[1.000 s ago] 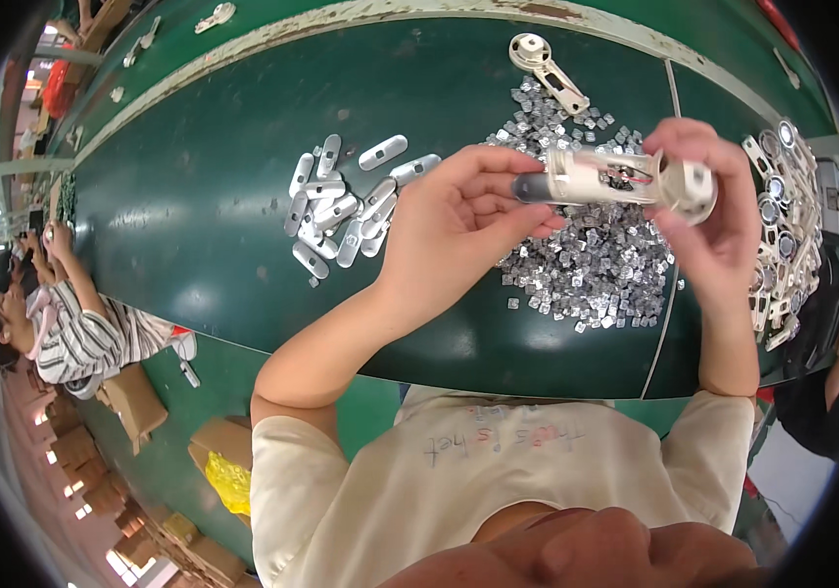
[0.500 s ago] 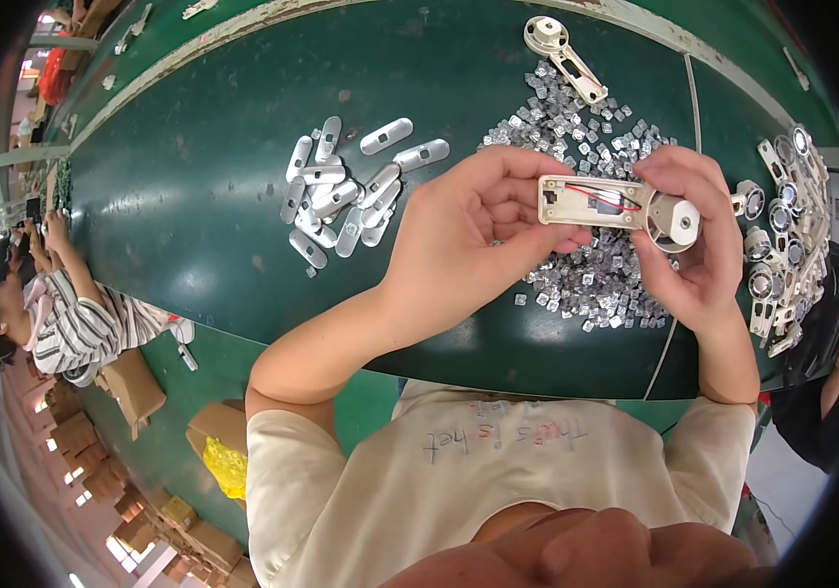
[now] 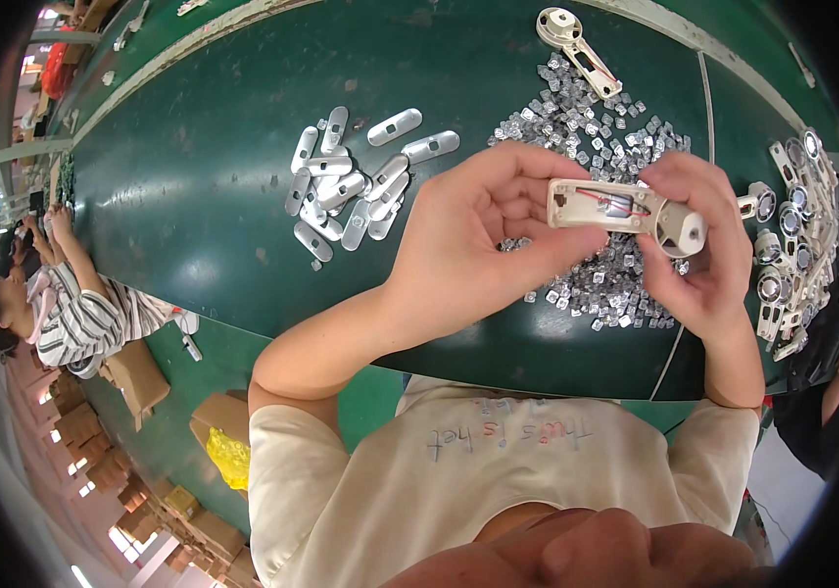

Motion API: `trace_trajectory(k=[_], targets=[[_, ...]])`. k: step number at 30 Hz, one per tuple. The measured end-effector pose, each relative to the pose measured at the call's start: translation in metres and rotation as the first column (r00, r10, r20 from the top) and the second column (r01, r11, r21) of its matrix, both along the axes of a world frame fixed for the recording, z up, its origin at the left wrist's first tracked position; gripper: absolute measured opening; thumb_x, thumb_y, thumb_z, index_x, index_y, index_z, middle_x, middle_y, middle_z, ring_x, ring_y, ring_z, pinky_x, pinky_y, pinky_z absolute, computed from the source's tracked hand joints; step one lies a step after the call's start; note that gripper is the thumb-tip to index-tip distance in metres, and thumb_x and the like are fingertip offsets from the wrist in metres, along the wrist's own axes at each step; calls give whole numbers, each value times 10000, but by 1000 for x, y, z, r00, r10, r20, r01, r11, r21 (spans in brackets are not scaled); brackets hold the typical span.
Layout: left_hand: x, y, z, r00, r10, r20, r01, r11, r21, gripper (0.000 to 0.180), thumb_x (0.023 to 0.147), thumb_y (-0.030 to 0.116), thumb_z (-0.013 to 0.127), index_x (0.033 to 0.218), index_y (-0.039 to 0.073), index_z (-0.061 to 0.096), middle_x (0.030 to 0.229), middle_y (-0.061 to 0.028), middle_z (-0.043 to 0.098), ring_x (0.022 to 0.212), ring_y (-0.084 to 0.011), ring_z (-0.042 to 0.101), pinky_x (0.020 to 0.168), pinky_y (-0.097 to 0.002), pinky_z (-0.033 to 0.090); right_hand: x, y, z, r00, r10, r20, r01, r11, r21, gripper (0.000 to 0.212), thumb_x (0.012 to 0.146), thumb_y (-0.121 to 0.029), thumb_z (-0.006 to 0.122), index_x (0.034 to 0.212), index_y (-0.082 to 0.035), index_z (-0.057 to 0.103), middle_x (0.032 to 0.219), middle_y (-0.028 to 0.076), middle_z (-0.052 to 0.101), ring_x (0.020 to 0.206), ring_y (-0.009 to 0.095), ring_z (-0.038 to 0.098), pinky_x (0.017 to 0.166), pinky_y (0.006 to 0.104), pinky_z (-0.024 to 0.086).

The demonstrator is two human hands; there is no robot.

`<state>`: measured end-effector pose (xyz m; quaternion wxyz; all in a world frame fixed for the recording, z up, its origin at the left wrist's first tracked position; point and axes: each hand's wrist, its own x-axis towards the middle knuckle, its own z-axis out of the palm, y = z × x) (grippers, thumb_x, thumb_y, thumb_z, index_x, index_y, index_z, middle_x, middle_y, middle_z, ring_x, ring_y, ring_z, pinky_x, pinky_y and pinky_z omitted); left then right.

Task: Assembling small metal plates into plastic housings on a production line.

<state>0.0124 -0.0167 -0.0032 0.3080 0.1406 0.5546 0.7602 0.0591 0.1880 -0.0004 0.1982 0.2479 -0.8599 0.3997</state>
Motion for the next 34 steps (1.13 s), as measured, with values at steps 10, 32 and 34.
trace_trajectory(k=[10,32,34], targets=[[10,19,-21,927,246,-283,-285,953,-104,149,824,0,569,969,1,534,788,-87,610,735,-132,624,645,-255,501,9,-12,-12,945,-108,308,168,970,-174,287,694,0,694,934,-8,537,872,95,551,755,180,555,651,273,445],[-84,-46,-16,522,-106,-846,-719,480,-503,322,800,198,646,1053,26,543,1014,-131,550,904,-232,567,740,-315,472,-233,156,-62,689,-603,402,621,777,102,531,682,-436,735,915,4,551,675,23,554,558,74,502,525,211,431],[-87,-59,-13,690,-261,-675,-539,438,-720,234,797,168,643,973,29,576,966,-127,583,899,-226,587,728,-311,471,-274,202,-91,671,-570,473,567,807,168,582,712,-474,696,982,24,561,783,49,592,644,83,556,612,210,481]])
